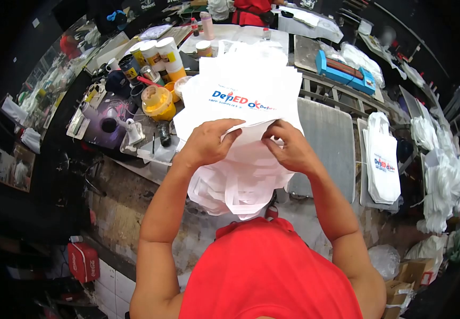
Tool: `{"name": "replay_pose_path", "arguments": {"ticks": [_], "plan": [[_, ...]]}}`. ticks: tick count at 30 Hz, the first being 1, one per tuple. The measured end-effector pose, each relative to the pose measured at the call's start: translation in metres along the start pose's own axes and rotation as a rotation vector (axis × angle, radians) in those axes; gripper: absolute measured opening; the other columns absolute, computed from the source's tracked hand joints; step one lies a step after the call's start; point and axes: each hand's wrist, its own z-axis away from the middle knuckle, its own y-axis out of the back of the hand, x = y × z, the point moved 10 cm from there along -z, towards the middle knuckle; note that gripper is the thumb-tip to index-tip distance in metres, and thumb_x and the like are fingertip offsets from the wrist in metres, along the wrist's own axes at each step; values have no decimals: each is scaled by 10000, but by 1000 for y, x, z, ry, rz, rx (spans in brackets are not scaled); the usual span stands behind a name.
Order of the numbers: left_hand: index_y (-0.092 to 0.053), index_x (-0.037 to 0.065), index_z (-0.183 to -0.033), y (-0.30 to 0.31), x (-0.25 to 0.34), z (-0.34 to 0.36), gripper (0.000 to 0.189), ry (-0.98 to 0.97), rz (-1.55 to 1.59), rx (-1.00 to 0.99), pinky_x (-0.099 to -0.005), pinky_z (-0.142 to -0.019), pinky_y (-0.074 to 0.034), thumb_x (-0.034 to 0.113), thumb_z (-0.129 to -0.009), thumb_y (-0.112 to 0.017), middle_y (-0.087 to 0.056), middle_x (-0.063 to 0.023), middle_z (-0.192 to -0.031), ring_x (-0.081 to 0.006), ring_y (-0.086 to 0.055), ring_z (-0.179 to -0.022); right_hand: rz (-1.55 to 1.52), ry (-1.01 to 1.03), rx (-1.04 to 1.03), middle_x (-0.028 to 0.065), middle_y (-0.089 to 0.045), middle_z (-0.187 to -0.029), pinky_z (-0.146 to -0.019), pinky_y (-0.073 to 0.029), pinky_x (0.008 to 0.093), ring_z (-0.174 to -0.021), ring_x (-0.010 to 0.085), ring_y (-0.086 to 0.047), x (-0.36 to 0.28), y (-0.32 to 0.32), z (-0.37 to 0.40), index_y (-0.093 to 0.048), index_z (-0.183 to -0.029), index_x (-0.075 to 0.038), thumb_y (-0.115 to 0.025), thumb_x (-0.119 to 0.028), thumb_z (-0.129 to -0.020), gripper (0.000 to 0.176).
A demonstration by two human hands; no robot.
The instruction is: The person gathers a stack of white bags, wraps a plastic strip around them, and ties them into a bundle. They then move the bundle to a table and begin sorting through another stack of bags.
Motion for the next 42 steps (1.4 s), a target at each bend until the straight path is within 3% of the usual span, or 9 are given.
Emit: {"name": "replay_pose_path", "arguments": {"ticks": [7, 10, 14, 22, 24, 27, 30, 39, 42], "plan": [[-686, 76, -1193, -7, -7, -4, 292, -10, -99, -13, -423, -823, -553, 135, -911, -640, -726, -165, -1035, -370, -689, -947, 73, 179, 430, 106, -597, -1082, -884, -456, 402, -1014, 327, -560, -18, 41, 21, -665, -967, -63, -753, -103, -820, 176], [-685, 94, -1182, 6, -14, -7, 287, 114, -175, 44, -439, -778, -558, 116, -900, -633, -722, -166, -990, -381, -688, -890, 295, 218, 94, 89, -598, -1107, -916, -440, 390, -1056, 316, -541, -30, 22, 37, -686, -982, -93, -763, -111, -805, 195], [-670, 34, -1152, 8, 8, -9, 251, 31, -101, 43, -428, -748, -545, 89, -909, -639, -715, -205, -948, -388, -688, -839, 417, 167, -65, 50, -617, -1057, -891, -456, 394, -1030, 277, -548, -5, -6, 36, -707, -1016, -109, -759, -110, -788, 235], [-683, 46, -1142, -5, 11, -5, 252, -118, -181, 28, -412, -793, -556, 114, -900, -661, -730, -162, -1007, -366, -694, -894, 41, 196, 387, 99, -594, -1026, -829, -497, 420, -984, 320, -586, -17, 44, 13, -627, -971, -50, -731, -33, -810, 192], [-684, 48, -1140, -5, -1, -9, 251, -55, -204, 16, -414, -787, -555, 118, -900, -663, -729, -164, -1002, -364, -695, -889, 115, 245, 392, 108, -597, -1062, -871, -488, 422, -1017, 323, -574, -29, 50, 28, -654, -973, -53, -756, -42, -796, 206], [-688, 65, -1141, 8, -6, -12, 256, 68, -225, 63, -414, -778, -552, 92, -888, -662, -725, -165, -988, -358, -694, -887, 281, 224, -55, 67, -630, -1097, -890, -483, 402, -1045, 296, -555, -18, -2, 33, -735, -965, -99, -780, -105, -781, 190], [-690, 76, -1149, 8, 6, -11, 265, -49, -182, 79, -409, -783, -552, 76, -886, -653, -727, -155, -1002, -356, -694, -894, 352, 167, -144, 45, -653, -1045, -872, -486, 403, -1001, 290, -555, -2, -19, 28, -753, -889, -104, -756, -130, -804, 89], [-696, 94, -1156, 3, 12, -9, 274, -64, -141, 25, -409, -817, -553, 87, -883, -668, -730, -140, -1049, -342, -694, -933, 96, 50, 11, 101, -614, -937, -830, -484, 398, -925, 309, -572, -3, 16, 6, -719, -925, -47, -689, -67, -861, 74], [-697, 90, -1151, 5, 27, -7, 267, -170, -162, 67, -413, -807, -555, 94, -885, -672, -730, -142, -1043, -344, -696, -917, 158, 187, 255, 112, -604, -932, -813, -479, 400, -924, 315, -576, -26, 37, 7, -697, -951, -37, -675, -28, -864, 91]]}}
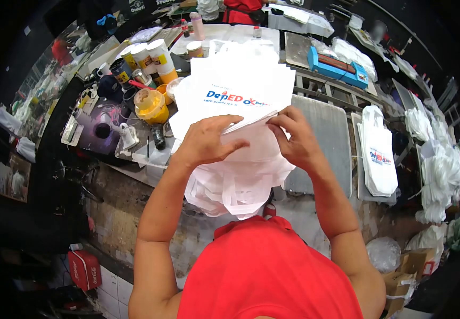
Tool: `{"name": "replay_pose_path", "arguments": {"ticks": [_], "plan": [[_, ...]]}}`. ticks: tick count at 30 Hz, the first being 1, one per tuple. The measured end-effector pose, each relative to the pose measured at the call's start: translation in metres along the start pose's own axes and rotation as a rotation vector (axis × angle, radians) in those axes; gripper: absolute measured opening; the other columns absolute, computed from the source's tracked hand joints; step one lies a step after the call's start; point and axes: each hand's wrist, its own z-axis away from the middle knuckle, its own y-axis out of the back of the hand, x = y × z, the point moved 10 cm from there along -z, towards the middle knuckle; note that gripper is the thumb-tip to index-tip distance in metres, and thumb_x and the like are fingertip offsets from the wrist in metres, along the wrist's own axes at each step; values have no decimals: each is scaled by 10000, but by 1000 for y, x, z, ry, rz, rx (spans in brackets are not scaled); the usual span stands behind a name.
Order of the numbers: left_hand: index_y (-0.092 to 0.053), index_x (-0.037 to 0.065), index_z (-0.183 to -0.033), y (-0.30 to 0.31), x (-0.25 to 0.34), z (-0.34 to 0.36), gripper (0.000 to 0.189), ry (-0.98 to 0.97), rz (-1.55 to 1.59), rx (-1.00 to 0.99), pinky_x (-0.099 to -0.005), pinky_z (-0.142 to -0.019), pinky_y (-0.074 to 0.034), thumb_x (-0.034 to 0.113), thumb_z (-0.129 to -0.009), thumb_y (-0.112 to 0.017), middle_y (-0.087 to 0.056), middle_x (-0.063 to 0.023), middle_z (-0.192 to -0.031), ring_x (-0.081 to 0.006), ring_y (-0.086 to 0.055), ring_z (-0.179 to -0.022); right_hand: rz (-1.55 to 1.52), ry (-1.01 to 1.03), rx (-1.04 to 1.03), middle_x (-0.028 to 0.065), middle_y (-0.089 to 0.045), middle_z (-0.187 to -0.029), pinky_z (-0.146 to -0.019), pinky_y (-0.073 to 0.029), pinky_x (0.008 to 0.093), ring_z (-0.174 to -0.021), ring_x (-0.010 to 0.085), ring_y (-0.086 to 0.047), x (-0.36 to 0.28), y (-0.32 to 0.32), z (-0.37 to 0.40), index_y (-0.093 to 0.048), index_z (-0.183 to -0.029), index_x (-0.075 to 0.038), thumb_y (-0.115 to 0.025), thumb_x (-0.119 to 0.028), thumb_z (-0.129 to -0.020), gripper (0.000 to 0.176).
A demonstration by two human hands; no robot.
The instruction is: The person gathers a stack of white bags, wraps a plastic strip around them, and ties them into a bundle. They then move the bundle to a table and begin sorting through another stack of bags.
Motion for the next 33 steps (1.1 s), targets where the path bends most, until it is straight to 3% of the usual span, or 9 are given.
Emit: {"name": "replay_pose_path", "arguments": {"ticks": [3, 9, 13, 19, 24, 26, 28, 30, 33], "plan": [[-700, 80, -1142, -7, -14, -3, 259, 61, -27, -49, -418, -802, -556, 100, -886, -677, -731, -143, -1036, -350, -696, -908, -75, -48, 74, 113, -595, -937, -834, -467, 408, -951, 320, -568, 0, 12, 1, -694, -967, -47, -685, -6, -840, 134], [-708, 71, -1123, 1, -20, -7, 246, 123, -70, -7, -421, -799, -554, 93, -879, -680, -733, -149, -1015, -357, -695, -903, 434, 11, -331, 50, -670, -1139, -925, -443, 432, -1099, 296, -566, 20, -29, 45, -728, -1035, -99, -699, -64, -809, 230], [-710, 76, -1119, 3, -19, -8, 240, 95, -70, 30, -421, -796, -554, 98, -882, -677, -734, -149, -1010, -355, -696, -902, 326, -96, -384, 45, -699, -1073, -901, -476, 416, -1102, 275, -584, 40, -31, 36, -732, -1007, -74, -718, -40, -774, 235], [-707, 75, -1127, 0, -18, -8, 245, 108, -73, -10, -418, -812, -555, 125, -890, -678, -733, -146, -1046, -349, -698, -923, -94, -306, -427, 112, -699, -882, -691, -508, 343, -804, 267, -653, 54, -32, 31, -698, -938, -17, -715, -48, -847, 98], [-711, 100, -1120, 1, -1, -5, 254, -37, -41, 27, -434, -776, -558, 134, -870, -681, -730, -135, -1016, -343, -692, -914, -82, -183, 35, 171, -666, -789, -719, -540, 389, -738, 313, -671, 26, 9, 3, -638, -911, 27, -698, -36, -860, 102], [-703, 82, -1125, -4, -9, -6, 259, 11, -36, -51, -429, -787, -554, 122, -869, -684, -726, -151, -1009, -354, -690, -912, -130, -305, 3, 175, -669, -979, -832, -529, 404, -929, 341, -664, 37, 3, 8, -639, -938, 10, -720, -55, -847, 137], [-694, 64, -1130, -9, -16, -7, 265, 61, -34, -123, -424, -798, -550, 110, -868, -688, -722, -168, -1002, -364, -688, -910, -83, 70, 217, 150, -591, -1228, -983, -449, 467, -1160, 369, -561, -10, 22, 11, -648, -929, -34, -761, -85, -813, 170], [-685, 56, -1134, 4, -26, -8, 287, 174, -92, -22, -437, -786, -546, 77, -848, -674, -712, -189, -962, -376, -682, -892, 121, 90, 113, 111, -496, -1350, -1034, -373, 490, -1253, 357, -459, -23, 17, 25, -678, -940, -89, -815, -158, -769, 230], [-681, 59, -1137, 12, -25, -10, 283, 178, -96, -2, -447, -782, -544, 92, -857, -657, -711, -195, -956, -383, -682, -888, 227, 26, -362, 59, -578, -1149, -932, -405, 412, -1099, 265, -521, -15, -35, 48, -741, -999, -183, -824, -231, -751, 266]]}}
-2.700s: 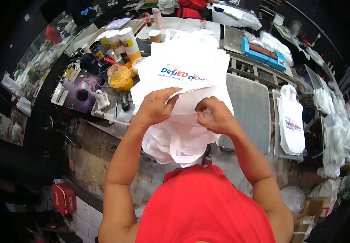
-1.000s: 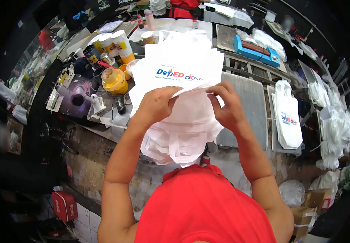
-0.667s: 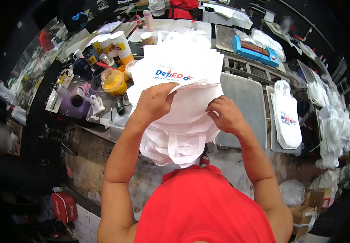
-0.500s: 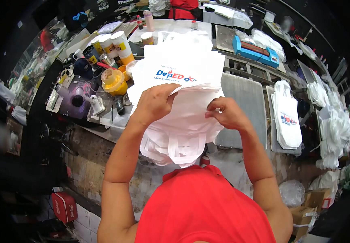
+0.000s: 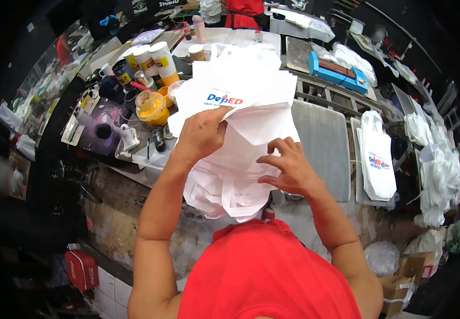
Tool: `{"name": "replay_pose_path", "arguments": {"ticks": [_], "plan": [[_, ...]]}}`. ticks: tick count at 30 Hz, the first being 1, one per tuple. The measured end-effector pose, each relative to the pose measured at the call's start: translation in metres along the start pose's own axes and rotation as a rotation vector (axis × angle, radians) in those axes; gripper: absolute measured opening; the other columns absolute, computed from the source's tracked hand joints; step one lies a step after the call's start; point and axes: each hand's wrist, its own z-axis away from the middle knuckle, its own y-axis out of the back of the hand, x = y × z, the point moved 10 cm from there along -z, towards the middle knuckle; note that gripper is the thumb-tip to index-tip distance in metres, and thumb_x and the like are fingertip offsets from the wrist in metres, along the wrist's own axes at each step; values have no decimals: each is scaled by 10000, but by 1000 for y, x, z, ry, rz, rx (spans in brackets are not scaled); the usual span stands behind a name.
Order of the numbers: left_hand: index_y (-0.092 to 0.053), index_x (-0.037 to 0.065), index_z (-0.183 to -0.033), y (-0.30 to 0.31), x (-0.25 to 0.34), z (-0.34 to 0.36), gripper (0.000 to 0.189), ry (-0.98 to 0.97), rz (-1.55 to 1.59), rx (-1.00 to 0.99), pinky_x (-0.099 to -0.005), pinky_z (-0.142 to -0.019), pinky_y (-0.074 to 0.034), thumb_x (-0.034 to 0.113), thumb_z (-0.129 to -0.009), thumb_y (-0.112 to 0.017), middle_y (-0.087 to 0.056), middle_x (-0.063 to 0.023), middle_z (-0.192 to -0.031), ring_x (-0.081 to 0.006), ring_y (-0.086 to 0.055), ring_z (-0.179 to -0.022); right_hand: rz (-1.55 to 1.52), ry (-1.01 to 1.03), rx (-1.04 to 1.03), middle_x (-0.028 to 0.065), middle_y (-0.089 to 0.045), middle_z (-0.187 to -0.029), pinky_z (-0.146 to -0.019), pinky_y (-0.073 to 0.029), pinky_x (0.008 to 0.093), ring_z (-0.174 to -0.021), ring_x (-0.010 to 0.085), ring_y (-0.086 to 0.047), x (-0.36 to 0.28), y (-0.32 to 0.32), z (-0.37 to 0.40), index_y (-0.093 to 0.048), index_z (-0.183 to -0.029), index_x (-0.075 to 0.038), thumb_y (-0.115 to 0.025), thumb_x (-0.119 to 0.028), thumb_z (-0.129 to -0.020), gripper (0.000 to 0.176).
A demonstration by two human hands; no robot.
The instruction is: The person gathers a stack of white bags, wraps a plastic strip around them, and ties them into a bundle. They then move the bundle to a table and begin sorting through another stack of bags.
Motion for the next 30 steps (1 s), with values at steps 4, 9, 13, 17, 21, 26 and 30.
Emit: {"name": "replay_pose_path", "arguments": {"ticks": [4, 9, 13, 17, 21, 26, 30], "plan": [[-674, 70, -1168, -3, 3, 2, 292, -38, 1, -22, -454, -794, -542, 134, -885, -648, -715, -186, -966, -389, -679, -903, 13, 15, 164, 39, -625, -890, -708, -412, 382, -838, 231, -583, 15, 5, -7, -731, -954, -143, -752, -99, -800, 161], [-686, 88, -1166, -6, 20, 10, 311, -92, 58, -41, -440, -800, -551, 127, -858, -673, -726, -156, -1010, -362, -688, -925, -107, -132, 474, 105, -670, -870, -642, -460, 446, -684, 301, -614, 33, 45, -21, -663, -966, -69, -700, -49, -856, 117], [-698, 108, -1157, -14, 5, 6, 318, -85, -3, -40, -427, -786, -560, 96, -841, -674, -731, -127, -1046, -340, -692, -925, -343, -65, 396, 119, -661, -1147, -930, -498, 430, -1107, 342, -616, 33, 27, -20, -638, -1024, -72, -718, -79, -855, 187], [-706, 120, -1128, 3, 8, 1, 304, -123, -87, 69, -432, -762, -561, 74, -830, -665, -735, -115, -983, -325, -692, -888, 99, 59, -24, 68, -627, -1303, -1043, -448, 450, -1323, 358, -486, 18, -18, -15, -656, -979, -96, -729, -114, -829, 167], [-702, 142, -1172, -1, 9, 0, 325, -122, -70, 28, -407, -807, -557, 87, -853, -679, -736, -111, -1051, -320, -692, -944, 22, 48, -4, 74, -684, -1135, -940, -483, 442, -1152, 340, -576, 19, -18, -27, -648, -931, -84, -704, -103, -844, 105], [-696, 147, -1177, -8, 17, 8, 324, -151, -40, -18, -406, -797, -558, 126, -854, -702, -738, -99, -1042, -322, -692, -938, -262, -3, 402, 117, -651, -928, -788, -488, 423, -907, 339, -600, 32, 34, -37, -637, -924, -62, -707, -30, -831, 121], [-694, 106, -1115, -11, 4, -2, 273, -83, -98, -37, -442, -746, -554, 103, -842, -693, -728, -136, -956, -357, -692, -853, -142, 82, 427, 97, -644, -944, -800, -487, 419, -916, 334, -588, 8, 52, -25, -647, -940, -62, -744, 3, -782, 196]]}}
